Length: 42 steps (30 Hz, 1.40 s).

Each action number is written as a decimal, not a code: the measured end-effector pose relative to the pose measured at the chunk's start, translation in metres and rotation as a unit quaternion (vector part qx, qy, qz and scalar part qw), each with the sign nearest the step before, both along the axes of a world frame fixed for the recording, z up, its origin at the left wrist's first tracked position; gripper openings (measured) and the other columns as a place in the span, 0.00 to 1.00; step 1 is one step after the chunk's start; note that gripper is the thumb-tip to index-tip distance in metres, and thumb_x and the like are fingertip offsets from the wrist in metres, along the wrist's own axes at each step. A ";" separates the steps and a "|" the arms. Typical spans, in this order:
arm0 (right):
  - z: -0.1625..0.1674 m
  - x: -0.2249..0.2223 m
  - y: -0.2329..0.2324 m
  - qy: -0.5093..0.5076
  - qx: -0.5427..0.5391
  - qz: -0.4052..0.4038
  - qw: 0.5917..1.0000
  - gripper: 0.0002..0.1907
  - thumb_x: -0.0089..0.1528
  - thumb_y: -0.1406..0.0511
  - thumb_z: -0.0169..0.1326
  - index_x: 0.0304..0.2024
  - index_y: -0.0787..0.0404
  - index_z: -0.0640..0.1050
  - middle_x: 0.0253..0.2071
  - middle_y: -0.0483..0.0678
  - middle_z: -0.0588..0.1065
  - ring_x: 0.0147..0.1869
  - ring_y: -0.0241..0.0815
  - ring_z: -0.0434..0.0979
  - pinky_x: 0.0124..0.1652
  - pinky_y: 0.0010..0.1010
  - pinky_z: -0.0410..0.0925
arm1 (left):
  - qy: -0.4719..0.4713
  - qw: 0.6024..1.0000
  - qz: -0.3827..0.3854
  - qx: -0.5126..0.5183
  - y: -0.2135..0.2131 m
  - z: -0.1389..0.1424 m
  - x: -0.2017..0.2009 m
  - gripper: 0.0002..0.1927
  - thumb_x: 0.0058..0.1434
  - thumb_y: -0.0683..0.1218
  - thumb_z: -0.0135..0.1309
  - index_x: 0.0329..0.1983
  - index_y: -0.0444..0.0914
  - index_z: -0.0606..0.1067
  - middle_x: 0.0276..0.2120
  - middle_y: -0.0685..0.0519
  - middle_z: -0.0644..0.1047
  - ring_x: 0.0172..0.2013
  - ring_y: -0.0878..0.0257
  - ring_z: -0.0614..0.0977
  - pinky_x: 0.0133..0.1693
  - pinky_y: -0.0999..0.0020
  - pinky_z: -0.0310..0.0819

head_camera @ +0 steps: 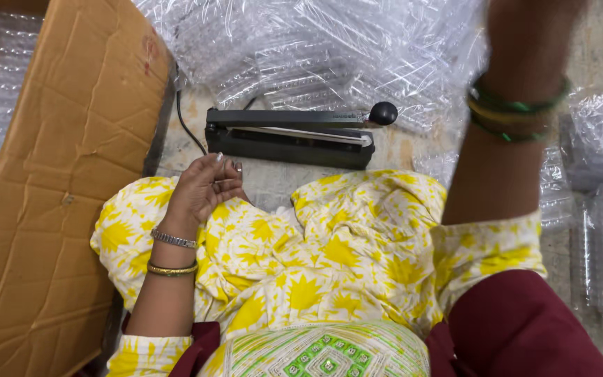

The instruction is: The person sits on the floor and packs stacks of clear plastic cups into clear plastic bags. They open a bag, insert a stack of cups, and use a hand-held heat sealer to seal the bag closed, then set the sealed pack aside and repeat with more stacks.

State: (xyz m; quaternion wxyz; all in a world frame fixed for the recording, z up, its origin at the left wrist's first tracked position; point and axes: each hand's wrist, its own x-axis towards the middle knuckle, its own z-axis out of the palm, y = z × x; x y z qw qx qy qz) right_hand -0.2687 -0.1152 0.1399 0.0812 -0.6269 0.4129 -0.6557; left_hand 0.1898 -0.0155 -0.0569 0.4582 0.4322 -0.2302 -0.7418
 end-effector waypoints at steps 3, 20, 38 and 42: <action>-0.016 -0.077 0.012 0.081 -0.062 -0.085 0.991 0.38 0.61 0.72 0.61 0.71 0.67 0.62 0.60 0.57 0.71 0.67 0.53 0.70 0.66 0.44 0.63 | -0.043 0.999 0.015 0.024 -0.007 -0.012 -0.002 0.08 0.67 0.49 0.55 0.46 0.43 0.74 0.36 0.50 0.80 0.34 0.59 0.84 0.38 0.60 0.83; -0.329 -0.129 0.244 0.476 0.304 -0.460 0.684 0.28 0.74 0.66 0.57 0.76 0.49 0.69 0.77 0.55 0.59 0.80 0.58 0.56 0.77 0.48 0.56 | -0.191 0.977 -0.091 0.011 -0.035 -0.032 -0.071 0.21 0.64 0.47 0.59 0.59 0.40 0.70 0.38 0.51 0.80 0.34 0.60 0.84 0.33 0.65 0.79; -0.017 -0.070 0.198 0.159 0.171 -0.110 0.966 0.15 0.61 0.82 0.53 0.49 0.68 0.77 0.46 0.51 0.78 0.45 0.40 0.79 0.44 0.30 0.72 | -0.371 0.812 -0.135 -0.429 0.025 -0.004 -0.202 0.46 0.52 0.50 0.74 0.70 0.33 0.63 0.58 0.42 0.73 0.56 0.52 0.78 0.55 0.58 0.73; 0.022 -0.004 0.184 0.042 0.237 0.064 0.968 0.10 0.65 0.80 0.57 0.48 0.70 0.76 0.47 0.51 0.80 0.44 0.35 0.82 0.35 0.22 0.75 | -0.360 0.679 0.002 -0.639 0.021 0.038 -0.194 0.47 0.42 0.45 0.77 0.64 0.36 0.65 0.63 0.31 0.63 0.60 0.43 0.71 0.60 0.56 0.66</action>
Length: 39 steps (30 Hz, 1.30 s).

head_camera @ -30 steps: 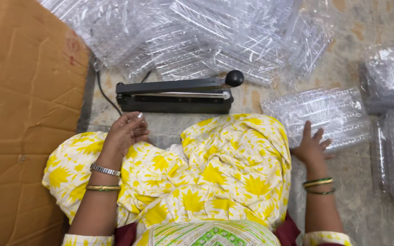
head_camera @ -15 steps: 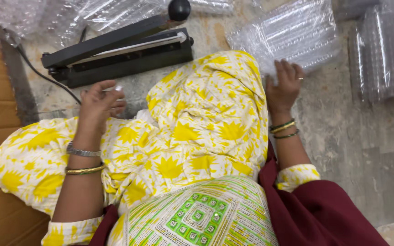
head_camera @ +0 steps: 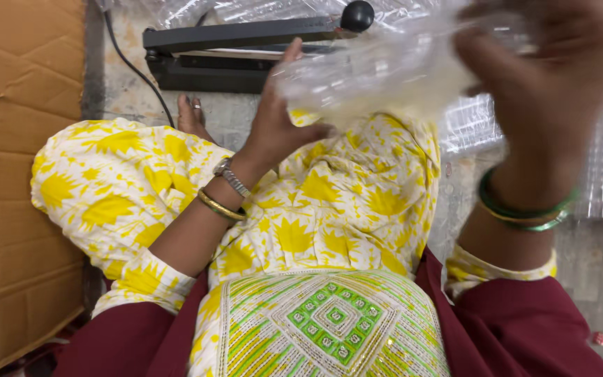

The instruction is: The person sits on the floor and packs stacks of clear plastic cups into clear plastic bags. They open a bag, insert a stack of cups, and use a hand-held heat sealer to seal the bag closed, then set the sealed pack aside and repeat with more stacks.

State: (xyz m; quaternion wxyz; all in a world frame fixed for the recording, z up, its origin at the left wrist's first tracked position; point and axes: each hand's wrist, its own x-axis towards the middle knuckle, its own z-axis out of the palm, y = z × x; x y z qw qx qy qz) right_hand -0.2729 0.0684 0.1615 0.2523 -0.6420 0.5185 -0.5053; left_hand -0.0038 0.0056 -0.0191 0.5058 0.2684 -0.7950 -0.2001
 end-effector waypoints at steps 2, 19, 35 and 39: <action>-0.003 0.024 -0.013 -0.015 0.026 0.055 0.998 0.10 0.64 0.80 0.58 0.48 0.70 0.77 0.47 0.51 0.80 0.45 0.34 0.82 0.36 0.22 0.76 | 0.109 0.985 -0.032 0.133 0.000 0.004 0.023 0.43 0.52 0.42 0.74 0.68 0.37 0.64 0.61 0.45 0.70 0.60 0.56 0.75 0.63 0.63 0.71; -0.141 0.051 -0.071 0.125 0.163 0.235 0.950 0.70 0.46 0.65 0.74 0.81 0.55 0.43 0.82 0.54 0.52 0.84 0.51 0.52 0.68 0.49 0.62 | 0.094 0.977 -0.013 0.189 -0.012 0.020 0.132 0.38 0.51 0.40 0.70 0.65 0.33 0.69 0.59 0.49 0.74 0.62 0.59 0.74 0.66 0.63 0.68; -0.104 0.150 -0.100 -0.038 0.141 0.191 0.971 0.20 0.59 0.70 0.71 0.50 0.62 0.78 0.43 0.48 0.76 0.46 0.37 0.75 0.48 0.30 0.71 | 0.257 0.941 0.022 0.219 -0.018 0.083 0.143 0.08 0.63 0.35 0.69 0.42 0.33 0.80 0.38 0.54 0.83 0.40 0.71 0.83 0.45 0.75 0.79; -0.093 0.175 -0.105 -0.019 0.224 0.180 0.958 0.18 0.53 0.73 0.69 0.44 0.63 0.78 0.34 0.45 0.74 0.39 0.36 0.74 0.39 0.29 0.71 | 0.167 0.973 0.120 0.109 -0.016 0.092 0.149 0.10 0.59 0.35 0.75 0.38 0.31 0.82 0.36 0.54 0.79 0.41 0.68 0.79 0.46 0.72 0.74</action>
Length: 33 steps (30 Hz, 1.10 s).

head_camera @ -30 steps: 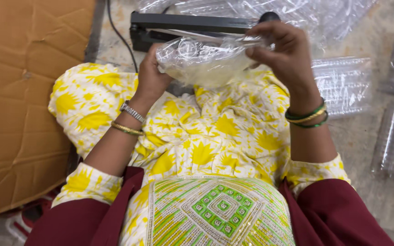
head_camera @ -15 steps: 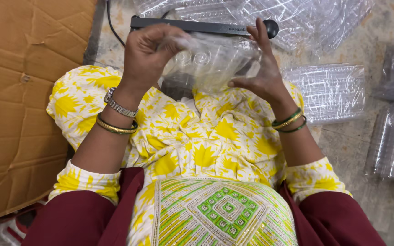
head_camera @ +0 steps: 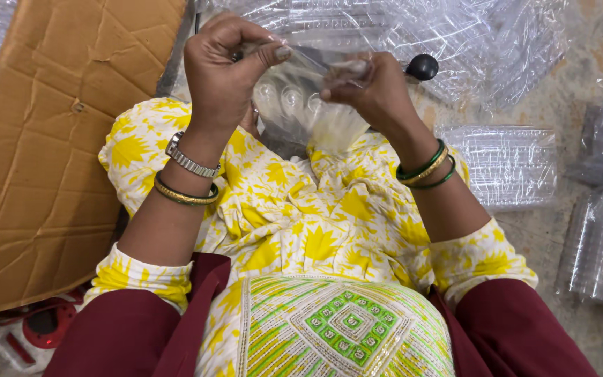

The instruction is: The person sits on the floor and packs stacks of clear plastic cups into clear plastic bags. They open a bag, insert a stack of cups, and use a hand-held heat sealer to seal the bag closed, then set the sealed pack aside and repeat with more stacks.

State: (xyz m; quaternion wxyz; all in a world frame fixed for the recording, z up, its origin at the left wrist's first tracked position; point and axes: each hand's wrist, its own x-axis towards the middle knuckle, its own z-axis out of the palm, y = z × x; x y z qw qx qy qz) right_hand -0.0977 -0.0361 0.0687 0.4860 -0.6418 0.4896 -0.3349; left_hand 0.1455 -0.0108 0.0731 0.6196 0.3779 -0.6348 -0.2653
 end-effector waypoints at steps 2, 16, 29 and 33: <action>0.014 0.005 0.000 -0.149 -0.008 0.019 0.989 0.07 0.57 0.74 0.62 0.33 0.66 0.75 0.36 0.43 0.79 0.44 0.36 0.84 0.45 0.33 0.79 | 0.010 0.999 0.036 0.001 0.002 0.005 0.003 0.11 0.58 0.36 0.74 0.38 0.32 0.81 0.36 0.55 0.78 0.42 0.65 0.80 0.49 0.70 0.75; 0.097 -0.181 0.039 -0.087 -0.217 -0.223 0.946 0.09 0.69 0.77 0.60 0.37 0.65 0.74 0.30 0.49 0.75 0.25 0.37 0.70 0.24 0.25 0.60 | -0.114 0.906 -0.265 0.310 -0.014 -0.048 -0.112 0.30 0.48 0.53 0.74 0.50 0.35 0.77 0.40 0.51 0.82 0.39 0.64 0.82 0.43 0.66 0.79; -0.135 -0.221 -0.077 0.295 0.186 -0.175 0.921 0.13 0.61 0.59 0.66 0.30 0.62 0.85 0.24 0.47 0.79 0.23 0.34 0.71 0.25 0.30 0.65 | -0.084 0.764 -0.270 0.580 -0.027 -0.174 -0.140 0.27 0.46 0.61 0.69 0.27 0.30 0.81 0.22 0.50 0.79 0.22 0.63 0.78 0.27 0.65 0.72; -0.124 -0.181 -0.126 0.403 0.034 0.057 0.913 0.10 0.54 0.61 0.69 0.36 0.57 0.86 0.29 0.49 0.81 0.28 0.40 0.76 0.31 0.34 0.69 | -0.153 0.800 -0.207 0.543 -0.022 -0.179 -0.100 0.31 0.49 0.64 0.68 0.27 0.28 0.80 0.22 0.49 0.78 0.22 0.64 0.77 0.27 0.65 0.72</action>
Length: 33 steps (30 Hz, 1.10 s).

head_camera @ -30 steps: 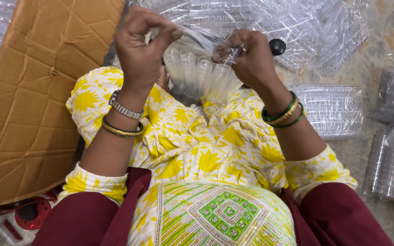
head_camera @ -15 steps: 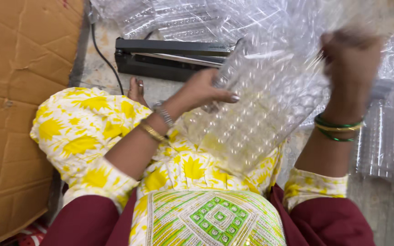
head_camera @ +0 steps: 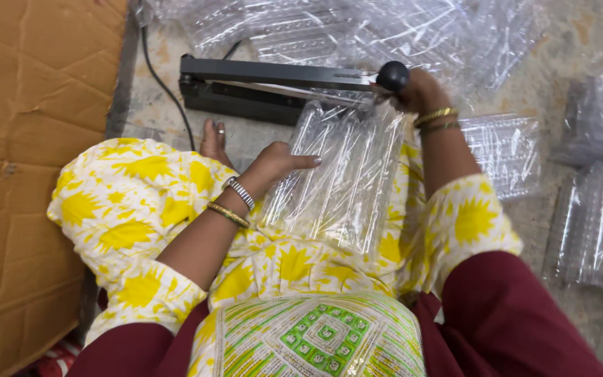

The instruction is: The person sits on the floor and packs stacks of clear plastic cups into clear plastic bags. They open a bag, insert a stack of cups, and use a hand-held heat sealer to seal the bag closed, then set the sealed pack aside and repeat with more stacks.

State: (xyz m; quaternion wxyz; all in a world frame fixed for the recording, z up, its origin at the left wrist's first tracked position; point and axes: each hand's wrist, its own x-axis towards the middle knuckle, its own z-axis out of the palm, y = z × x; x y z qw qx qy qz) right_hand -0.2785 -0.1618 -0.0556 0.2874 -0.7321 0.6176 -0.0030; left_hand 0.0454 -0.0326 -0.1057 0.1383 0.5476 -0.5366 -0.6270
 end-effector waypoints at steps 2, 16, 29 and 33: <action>0.019 0.019 -0.023 0.124 -0.034 0.146 0.981 0.11 0.54 0.61 0.69 0.38 0.56 0.86 0.31 0.53 0.81 0.31 0.45 0.78 0.34 0.37 0.71 | -0.005 0.999 0.039 -0.005 0.004 -0.003 0.014 0.32 0.47 0.64 0.69 0.29 0.28 0.79 0.23 0.49 0.79 0.23 0.65 0.79 0.28 0.66 0.74; -0.030 0.166 -0.056 -0.056 -0.077 -0.031 0.995 0.15 0.59 0.59 0.65 0.36 0.66 0.83 0.33 0.63 0.79 0.38 0.59 0.81 0.40 0.45 0.70 | -0.042 0.984 0.085 -0.147 0.026 0.004 0.125 0.66 0.42 0.55 0.73 0.75 0.26 0.46 0.76 0.34 0.47 0.74 0.47 0.53 0.69 0.64 0.52; -0.064 0.172 -0.049 -0.013 -0.104 -0.143 0.984 0.31 0.65 0.44 0.51 0.43 0.66 0.81 0.37 0.66 0.78 0.46 0.67 0.78 0.46 0.52 0.69 | -0.138 0.972 0.186 -0.034 -0.010 0.032 0.110 0.39 0.58 0.59 0.65 0.64 0.32 0.66 0.44 0.34 0.82 0.40 0.53 0.84 0.43 0.65 0.78; -0.050 0.177 -0.052 -0.027 -0.035 -0.171 0.984 0.42 0.65 0.37 0.41 0.55 0.69 0.74 0.43 0.70 0.77 0.52 0.69 0.77 0.52 0.53 0.68 | -0.123 0.976 0.176 -0.043 -0.018 0.039 0.102 0.39 0.56 0.55 0.65 0.64 0.32 0.63 0.45 0.37 0.80 0.37 0.55 0.82 0.38 0.63 0.76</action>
